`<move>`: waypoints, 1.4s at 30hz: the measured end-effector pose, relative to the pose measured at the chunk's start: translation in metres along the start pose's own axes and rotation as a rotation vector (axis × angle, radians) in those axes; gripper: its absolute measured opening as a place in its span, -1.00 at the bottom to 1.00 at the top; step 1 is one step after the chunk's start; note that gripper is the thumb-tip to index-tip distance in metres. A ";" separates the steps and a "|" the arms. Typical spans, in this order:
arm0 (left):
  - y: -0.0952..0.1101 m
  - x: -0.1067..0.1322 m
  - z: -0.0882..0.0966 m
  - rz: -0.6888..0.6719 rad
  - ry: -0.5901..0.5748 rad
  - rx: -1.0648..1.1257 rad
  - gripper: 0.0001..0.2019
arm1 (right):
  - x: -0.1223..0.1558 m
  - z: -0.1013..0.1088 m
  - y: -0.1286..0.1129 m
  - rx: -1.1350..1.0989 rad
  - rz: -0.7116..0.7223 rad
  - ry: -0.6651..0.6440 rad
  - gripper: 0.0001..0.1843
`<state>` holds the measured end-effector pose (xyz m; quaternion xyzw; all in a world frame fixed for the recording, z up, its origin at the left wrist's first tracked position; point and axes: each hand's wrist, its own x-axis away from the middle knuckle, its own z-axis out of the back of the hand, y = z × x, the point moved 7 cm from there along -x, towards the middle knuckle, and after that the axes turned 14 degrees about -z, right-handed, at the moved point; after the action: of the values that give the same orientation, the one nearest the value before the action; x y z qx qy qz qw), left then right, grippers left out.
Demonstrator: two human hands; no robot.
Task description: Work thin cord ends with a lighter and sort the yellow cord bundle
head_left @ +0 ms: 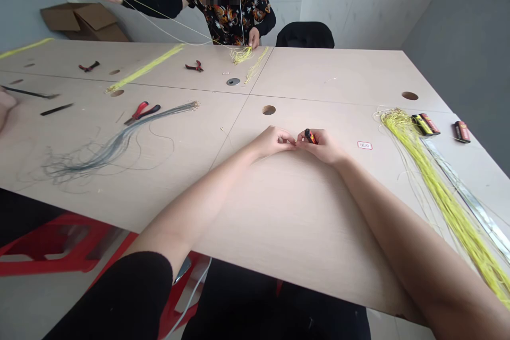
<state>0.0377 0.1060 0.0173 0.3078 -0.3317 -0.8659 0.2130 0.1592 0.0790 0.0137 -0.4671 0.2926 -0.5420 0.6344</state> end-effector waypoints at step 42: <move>-0.003 0.005 0.003 0.051 0.088 0.105 -0.81 | 0.002 0.003 -0.004 0.022 -0.029 0.065 -0.77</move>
<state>0.0315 0.1063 0.0146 0.3476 -0.3748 -0.8272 0.2332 0.1604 0.0778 0.0183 -0.4467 0.3003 -0.5690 0.6217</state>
